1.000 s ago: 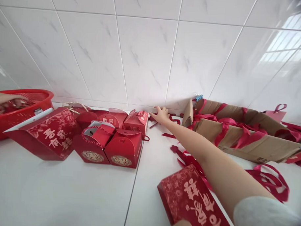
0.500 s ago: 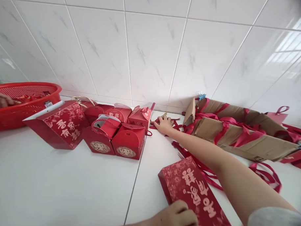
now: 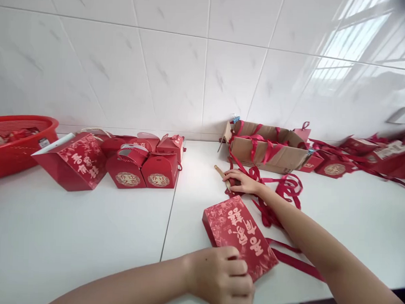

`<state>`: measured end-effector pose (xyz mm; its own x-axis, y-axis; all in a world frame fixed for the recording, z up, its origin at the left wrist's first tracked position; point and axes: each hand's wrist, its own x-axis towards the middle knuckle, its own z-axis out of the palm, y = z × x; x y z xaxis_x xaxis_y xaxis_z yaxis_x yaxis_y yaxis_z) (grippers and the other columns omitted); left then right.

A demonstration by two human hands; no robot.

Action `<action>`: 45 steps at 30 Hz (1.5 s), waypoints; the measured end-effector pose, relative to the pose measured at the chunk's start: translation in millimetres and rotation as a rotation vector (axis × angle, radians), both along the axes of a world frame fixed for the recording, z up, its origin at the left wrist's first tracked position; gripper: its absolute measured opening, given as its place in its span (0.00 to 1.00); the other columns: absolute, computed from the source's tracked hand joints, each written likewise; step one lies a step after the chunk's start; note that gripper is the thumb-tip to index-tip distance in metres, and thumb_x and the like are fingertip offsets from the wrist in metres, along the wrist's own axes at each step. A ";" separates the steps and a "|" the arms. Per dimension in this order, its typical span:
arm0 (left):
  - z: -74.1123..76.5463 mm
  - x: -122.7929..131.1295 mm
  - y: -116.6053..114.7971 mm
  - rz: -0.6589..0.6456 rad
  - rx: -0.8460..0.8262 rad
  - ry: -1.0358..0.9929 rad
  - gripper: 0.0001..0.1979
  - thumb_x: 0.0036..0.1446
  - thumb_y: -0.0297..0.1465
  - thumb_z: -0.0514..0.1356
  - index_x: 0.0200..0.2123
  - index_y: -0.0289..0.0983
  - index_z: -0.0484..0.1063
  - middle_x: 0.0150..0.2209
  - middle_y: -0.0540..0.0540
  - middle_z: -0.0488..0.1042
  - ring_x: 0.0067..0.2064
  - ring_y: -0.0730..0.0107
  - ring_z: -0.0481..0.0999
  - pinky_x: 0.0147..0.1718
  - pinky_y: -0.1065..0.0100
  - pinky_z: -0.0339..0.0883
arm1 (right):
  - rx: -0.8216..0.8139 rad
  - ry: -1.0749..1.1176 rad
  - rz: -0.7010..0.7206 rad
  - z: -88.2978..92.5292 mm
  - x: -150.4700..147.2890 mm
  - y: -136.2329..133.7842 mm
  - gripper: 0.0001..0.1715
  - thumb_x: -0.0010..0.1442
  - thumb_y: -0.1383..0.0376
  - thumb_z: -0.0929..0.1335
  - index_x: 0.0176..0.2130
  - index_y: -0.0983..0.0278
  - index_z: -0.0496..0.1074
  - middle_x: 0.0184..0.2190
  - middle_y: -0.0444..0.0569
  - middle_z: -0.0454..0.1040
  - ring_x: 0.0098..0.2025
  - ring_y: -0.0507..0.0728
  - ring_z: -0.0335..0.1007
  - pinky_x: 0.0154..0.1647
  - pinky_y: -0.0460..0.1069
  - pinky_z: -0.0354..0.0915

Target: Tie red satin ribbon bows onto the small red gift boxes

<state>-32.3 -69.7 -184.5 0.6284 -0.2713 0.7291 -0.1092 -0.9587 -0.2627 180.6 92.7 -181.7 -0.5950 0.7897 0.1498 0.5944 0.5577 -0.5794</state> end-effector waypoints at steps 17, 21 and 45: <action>30.6 -15.8 36.6 0.375 -0.468 -0.252 0.19 0.51 0.21 0.61 0.46 0.36 0.64 0.38 0.42 0.75 0.41 0.64 0.77 0.38 0.64 0.73 | 0.229 0.504 -0.484 43.1 68.1 -61.1 0.26 0.64 0.50 0.59 0.30 0.63 0.74 0.34 0.49 0.76 0.41 0.58 0.72 0.46 0.52 0.65; 41.8 -8.2 41.7 0.524 -0.924 -0.591 0.25 0.49 0.27 0.66 0.50 0.38 0.62 0.34 0.47 0.75 0.33 0.70 0.76 0.32 0.72 0.72 | 0.395 0.497 -0.456 75.8 58.8 -53.3 0.23 0.64 0.53 0.59 0.30 0.62 0.74 0.34 0.49 0.75 0.39 0.56 0.72 0.42 0.51 0.66; 41.2 -30.3 43.7 0.763 -0.952 -0.686 0.11 0.49 0.35 0.66 0.37 0.39 0.74 0.31 0.51 0.75 0.27 0.74 0.72 0.25 0.72 0.67 | 0.061 -0.276 -0.440 12.9 142.6 -104.3 0.14 0.48 0.77 0.61 0.28 0.63 0.71 0.31 0.50 0.73 0.34 0.58 0.69 0.35 0.52 0.66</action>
